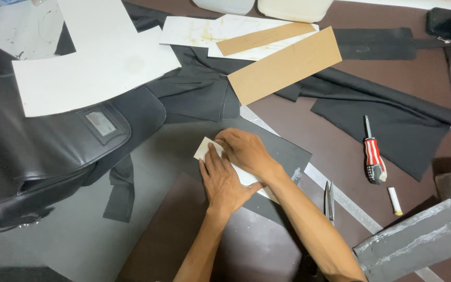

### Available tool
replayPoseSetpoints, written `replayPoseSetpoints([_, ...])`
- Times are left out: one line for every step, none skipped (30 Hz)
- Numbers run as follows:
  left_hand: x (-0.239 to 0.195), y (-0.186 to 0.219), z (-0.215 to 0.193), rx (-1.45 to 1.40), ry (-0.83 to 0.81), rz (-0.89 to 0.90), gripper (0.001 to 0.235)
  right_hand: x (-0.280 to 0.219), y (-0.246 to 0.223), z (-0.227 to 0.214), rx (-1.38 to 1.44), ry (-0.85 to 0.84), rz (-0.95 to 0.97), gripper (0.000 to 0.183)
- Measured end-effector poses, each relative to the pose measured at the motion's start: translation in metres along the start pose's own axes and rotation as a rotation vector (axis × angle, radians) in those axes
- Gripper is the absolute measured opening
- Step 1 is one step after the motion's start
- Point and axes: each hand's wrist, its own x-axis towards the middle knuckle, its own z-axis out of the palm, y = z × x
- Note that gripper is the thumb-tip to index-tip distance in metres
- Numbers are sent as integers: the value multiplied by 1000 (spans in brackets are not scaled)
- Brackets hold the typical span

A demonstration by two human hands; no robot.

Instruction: Measuring, cutting, and aligning leather components for bag assembly

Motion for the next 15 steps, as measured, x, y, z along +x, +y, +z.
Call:
replayPoseSetpoints([0,-1,1,-1,-1,-1,134,-4,0,-4,0,-2,0,15])
replayPoseSetpoints([0,-1,2,9,-25,-3,136,-7,1,-7,-18,-22,-11,14])
replayPoseSetpoints([0,-2,4,19,-50,-6,137,-11,1,-11,-35,-43,-23,13])
replayPoseSetpoints([2,0,-2,18,-51,-7,137,-15,3,-12,-35,-45,-22,13])
replayPoseSetpoints([4,2,-8,13,-130,-31,137,-19,5,-14,-56,-46,-41,14])
replayPoseSetpoints([6,4,-14,8,-209,-54,137,-24,7,-17,-77,-47,-60,14])
replayPoseSetpoints([7,5,-18,6,-210,-53,137,-27,5,-21,-79,-47,-58,14])
replayPoseSetpoints([8,7,-22,5,-271,-73,137,-31,4,-26,-86,-59,-56,16])
replayPoseSetpoints([9,8,-25,4,-333,-93,137,-35,3,-31,-93,-71,-53,18])
replayPoseSetpoints([10,9,-25,3,-336,-91,137,-39,1,-37,-94,-71,-50,18])
replayPoseSetpoints([10,9,-24,30,-355,-98,136,-43,0,-42,-97,-87,-40,18])
replayPoseSetpoints([10,9,-24,57,-373,-105,136,-47,-2,-47,-99,-103,-30,17])
replayPoseSetpoints([10,10,-25,56,-373,-103,136,-49,-1,-49,-101,-103,-29,17])
replayPoseSetpoints([10,10,-26,52,-371,-104,136,-51,0,-51,-84,-106,-13,18])
replayPoseSetpoints([10,10,-28,49,-369,-103,137,-53,0,-51,-66,-108,4,19])
